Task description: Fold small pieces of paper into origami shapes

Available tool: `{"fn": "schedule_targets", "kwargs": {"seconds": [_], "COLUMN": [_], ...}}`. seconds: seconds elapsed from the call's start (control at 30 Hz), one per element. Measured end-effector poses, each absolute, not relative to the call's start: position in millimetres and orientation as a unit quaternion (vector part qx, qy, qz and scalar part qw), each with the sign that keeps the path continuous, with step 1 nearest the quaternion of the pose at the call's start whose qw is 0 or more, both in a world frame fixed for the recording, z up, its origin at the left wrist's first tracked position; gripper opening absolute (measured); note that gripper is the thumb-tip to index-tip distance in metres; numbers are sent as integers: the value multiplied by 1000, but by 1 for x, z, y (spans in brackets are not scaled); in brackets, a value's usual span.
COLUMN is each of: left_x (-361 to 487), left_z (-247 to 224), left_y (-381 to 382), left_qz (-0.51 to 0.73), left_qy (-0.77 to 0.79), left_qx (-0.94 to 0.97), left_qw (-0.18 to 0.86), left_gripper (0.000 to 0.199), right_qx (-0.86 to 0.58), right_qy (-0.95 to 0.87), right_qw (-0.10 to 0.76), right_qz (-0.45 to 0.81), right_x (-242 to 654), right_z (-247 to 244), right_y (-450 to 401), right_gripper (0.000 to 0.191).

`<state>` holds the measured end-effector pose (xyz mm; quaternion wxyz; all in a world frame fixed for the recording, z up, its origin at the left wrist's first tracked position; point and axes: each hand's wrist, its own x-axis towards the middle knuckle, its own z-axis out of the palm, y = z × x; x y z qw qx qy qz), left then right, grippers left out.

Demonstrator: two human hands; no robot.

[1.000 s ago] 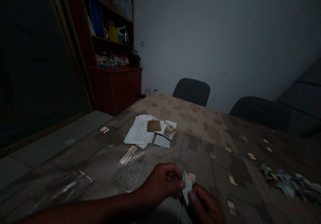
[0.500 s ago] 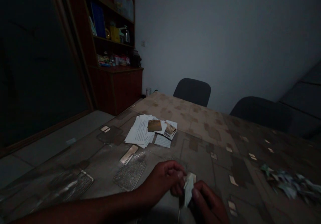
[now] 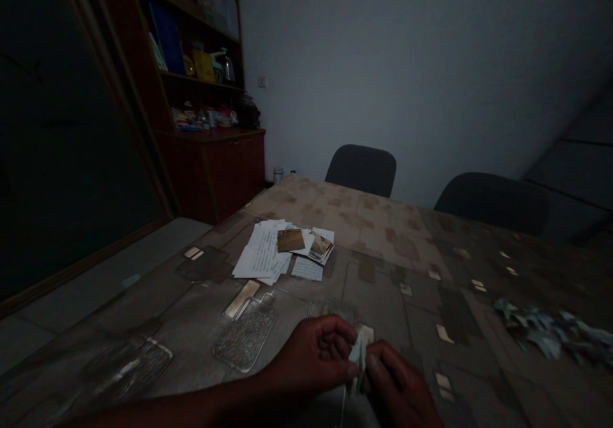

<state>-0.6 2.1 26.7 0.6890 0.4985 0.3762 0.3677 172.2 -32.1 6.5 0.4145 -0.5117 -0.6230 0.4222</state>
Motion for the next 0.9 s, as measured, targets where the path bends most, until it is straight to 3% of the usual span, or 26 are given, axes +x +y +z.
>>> {"fn": "schedule_targets", "kwargs": {"seconds": [0.23, 0.57, 0.73, 0.9], "left_x": [2, 0, -1, 0], "left_z": [27, 28, 24, 14], "left_y": [1, -2, -2, -3], "left_qz": [370, 385, 383, 385], "left_qy": [414, 414, 420, 401], "left_qx": [517, 580, 577, 551], "left_qw": [652, 587, 586, 622], "left_gripper": [27, 19, 12, 18], "right_qx": [-523, -517, -496, -502], "right_qy": [-609, -607, -661, -668], "right_qw": [432, 465, 432, 406], "right_qz": [412, 384, 361, 369], "right_x": [170, 166, 170, 171], "right_z": [13, 5, 8, 8], "right_y": [-35, -35, -34, -34], "right_gripper": [34, 32, 25, 26]}}
